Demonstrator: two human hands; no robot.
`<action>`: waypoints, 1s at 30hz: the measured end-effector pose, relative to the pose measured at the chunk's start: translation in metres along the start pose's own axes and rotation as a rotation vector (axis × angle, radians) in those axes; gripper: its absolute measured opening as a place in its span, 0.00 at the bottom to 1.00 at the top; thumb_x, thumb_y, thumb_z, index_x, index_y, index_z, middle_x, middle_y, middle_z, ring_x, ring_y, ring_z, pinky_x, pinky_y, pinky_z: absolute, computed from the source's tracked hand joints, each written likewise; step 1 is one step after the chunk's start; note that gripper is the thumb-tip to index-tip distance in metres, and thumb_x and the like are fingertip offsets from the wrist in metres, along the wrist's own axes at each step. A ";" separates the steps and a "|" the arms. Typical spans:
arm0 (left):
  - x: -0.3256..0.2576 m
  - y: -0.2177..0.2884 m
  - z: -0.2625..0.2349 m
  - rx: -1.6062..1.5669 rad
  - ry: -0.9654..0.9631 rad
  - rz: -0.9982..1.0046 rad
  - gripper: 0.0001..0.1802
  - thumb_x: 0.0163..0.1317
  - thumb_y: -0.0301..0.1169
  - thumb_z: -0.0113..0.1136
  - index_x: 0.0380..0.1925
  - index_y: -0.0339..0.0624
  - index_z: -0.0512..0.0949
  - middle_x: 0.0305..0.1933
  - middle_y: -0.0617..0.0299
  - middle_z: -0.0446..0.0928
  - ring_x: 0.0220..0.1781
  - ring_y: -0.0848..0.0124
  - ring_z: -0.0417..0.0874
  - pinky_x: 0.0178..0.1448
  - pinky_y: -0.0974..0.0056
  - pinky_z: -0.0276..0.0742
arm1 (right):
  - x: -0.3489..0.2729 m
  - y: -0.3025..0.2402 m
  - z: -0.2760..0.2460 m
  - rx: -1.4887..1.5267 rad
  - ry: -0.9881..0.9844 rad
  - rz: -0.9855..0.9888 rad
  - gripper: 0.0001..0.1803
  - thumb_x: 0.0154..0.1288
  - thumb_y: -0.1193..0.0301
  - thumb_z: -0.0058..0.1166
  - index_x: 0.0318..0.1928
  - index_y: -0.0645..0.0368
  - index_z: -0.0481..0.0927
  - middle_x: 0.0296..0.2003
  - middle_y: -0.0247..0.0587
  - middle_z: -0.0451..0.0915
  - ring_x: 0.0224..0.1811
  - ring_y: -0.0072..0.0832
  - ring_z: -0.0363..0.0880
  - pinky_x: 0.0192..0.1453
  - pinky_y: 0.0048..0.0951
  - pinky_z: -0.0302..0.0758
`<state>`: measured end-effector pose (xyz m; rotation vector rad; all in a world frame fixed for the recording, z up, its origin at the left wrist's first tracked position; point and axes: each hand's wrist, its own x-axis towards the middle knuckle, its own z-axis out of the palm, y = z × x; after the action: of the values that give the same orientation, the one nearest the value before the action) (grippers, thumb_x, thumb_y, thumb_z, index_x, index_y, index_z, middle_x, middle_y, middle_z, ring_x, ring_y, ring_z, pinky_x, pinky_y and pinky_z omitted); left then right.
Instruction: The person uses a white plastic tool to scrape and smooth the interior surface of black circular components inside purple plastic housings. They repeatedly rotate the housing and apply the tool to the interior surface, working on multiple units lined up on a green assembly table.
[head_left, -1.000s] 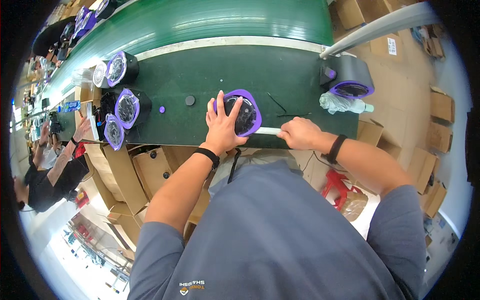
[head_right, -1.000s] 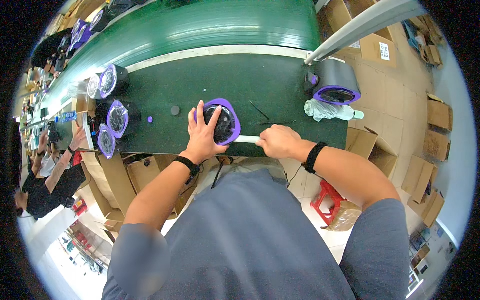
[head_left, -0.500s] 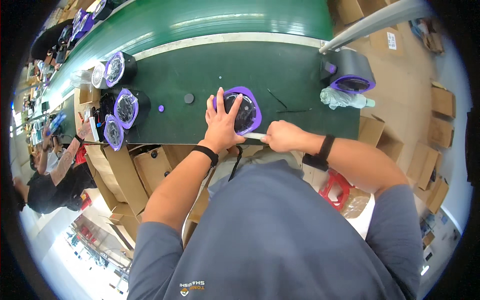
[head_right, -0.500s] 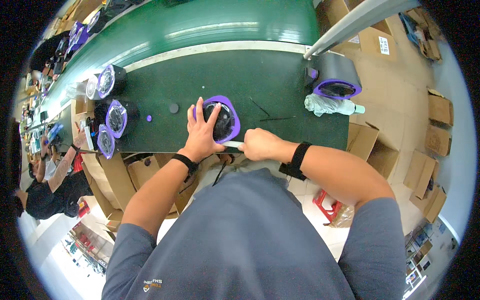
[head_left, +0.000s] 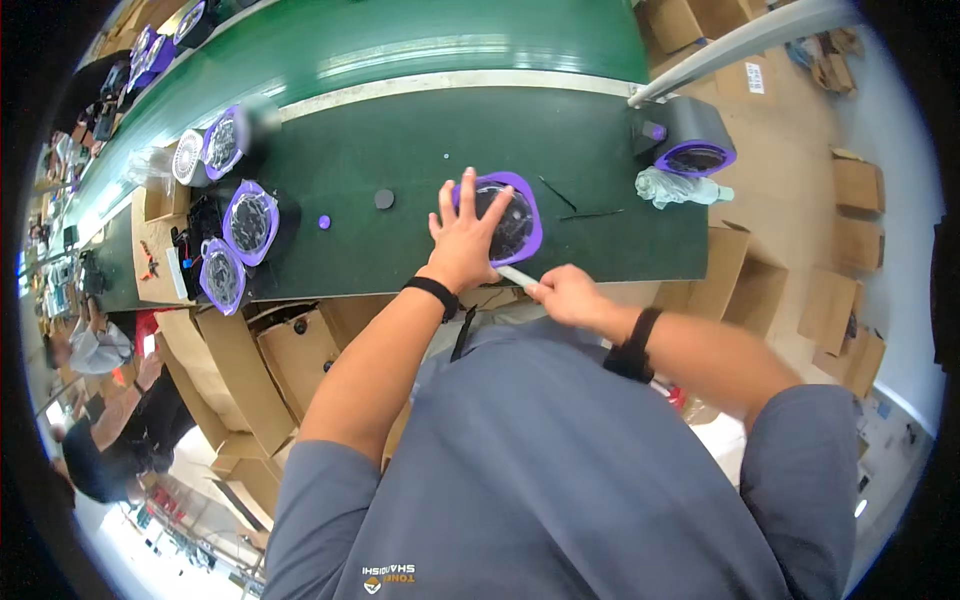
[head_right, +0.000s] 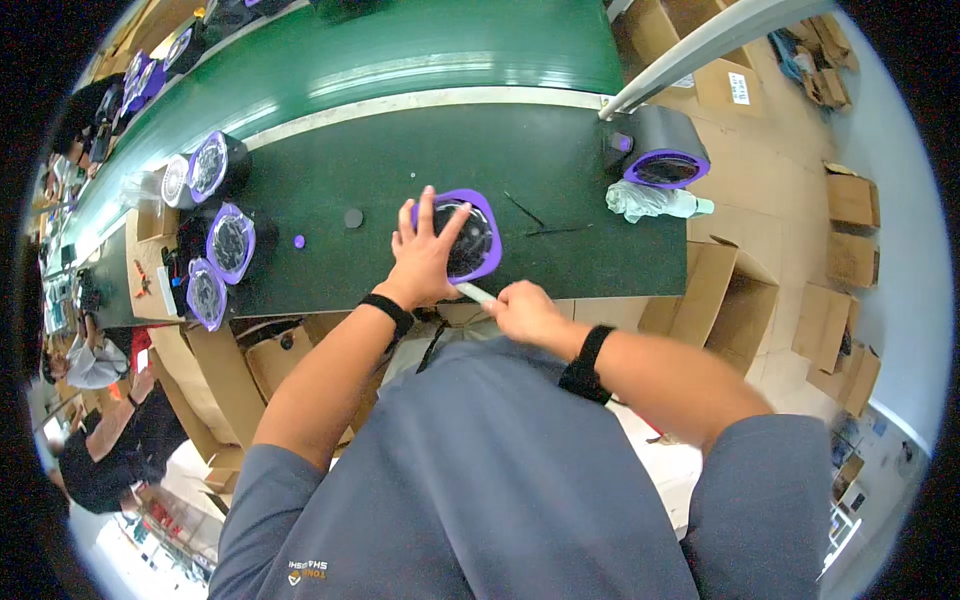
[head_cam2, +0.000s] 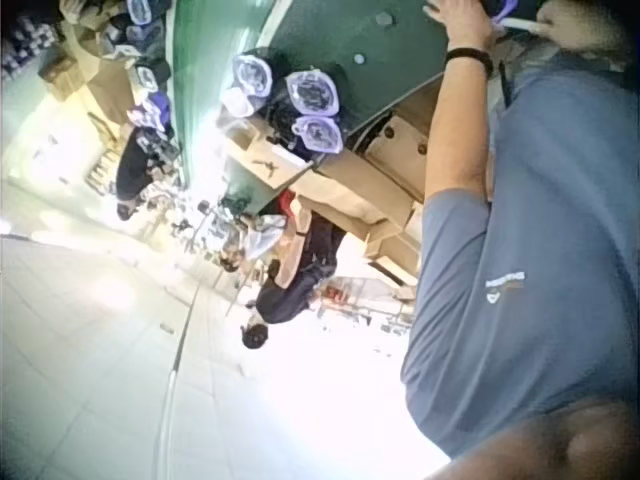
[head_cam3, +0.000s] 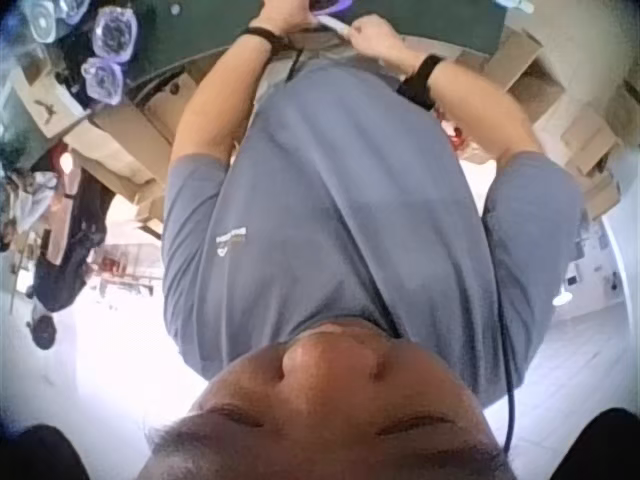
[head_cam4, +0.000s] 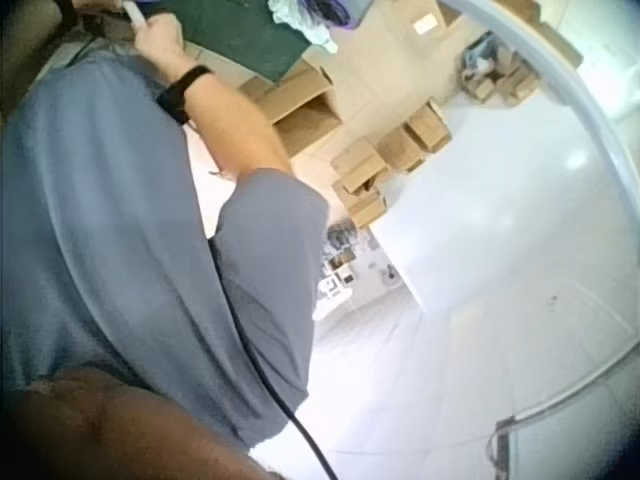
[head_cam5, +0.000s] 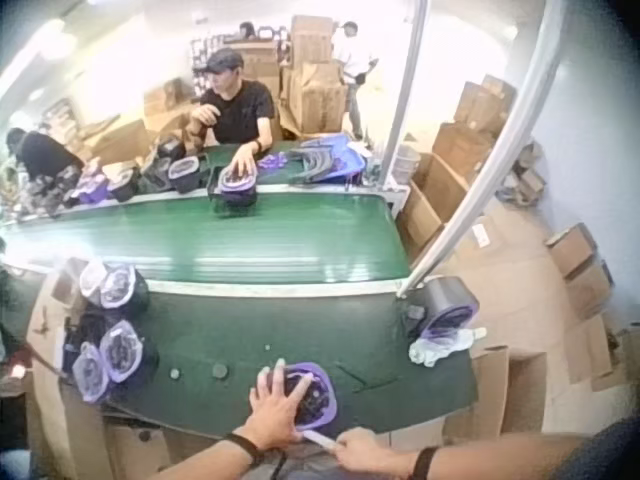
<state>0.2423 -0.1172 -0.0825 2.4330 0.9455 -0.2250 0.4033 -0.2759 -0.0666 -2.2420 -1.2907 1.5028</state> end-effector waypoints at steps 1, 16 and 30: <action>0.003 0.001 -0.001 0.033 -0.021 0.036 0.80 0.25 0.36 0.92 0.84 0.81 0.57 0.92 0.43 0.36 0.88 0.25 0.43 0.70 0.10 0.67 | -0.004 0.007 0.010 0.034 0.041 -0.012 0.26 0.77 0.50 0.62 0.37 0.64 0.92 0.30 0.58 0.88 0.34 0.56 0.88 0.46 0.52 0.83; 0.039 -0.015 -0.055 0.812 -0.085 0.772 0.80 0.36 0.41 0.92 0.88 0.84 0.48 0.94 0.53 0.40 0.91 0.36 0.49 0.83 0.22 0.60 | -0.008 -0.035 -0.080 -0.456 -0.114 -0.011 0.22 0.76 0.50 0.64 0.48 0.58 0.93 0.47 0.54 0.92 0.53 0.54 0.90 0.57 0.53 0.85; 0.079 0.033 -0.057 0.684 -0.377 0.685 0.81 0.30 0.42 0.92 0.86 0.85 0.50 0.90 0.45 0.47 0.87 0.28 0.53 0.71 0.14 0.73 | 0.008 0.047 -0.096 -0.346 0.047 -0.197 0.18 0.74 0.51 0.63 0.43 0.50 0.94 0.40 0.50 0.91 0.47 0.54 0.90 0.52 0.57 0.84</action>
<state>0.3214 -0.0625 -0.0466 2.9844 -0.1992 -0.8156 0.5089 -0.2683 -0.0505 -2.2402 -1.8149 1.2284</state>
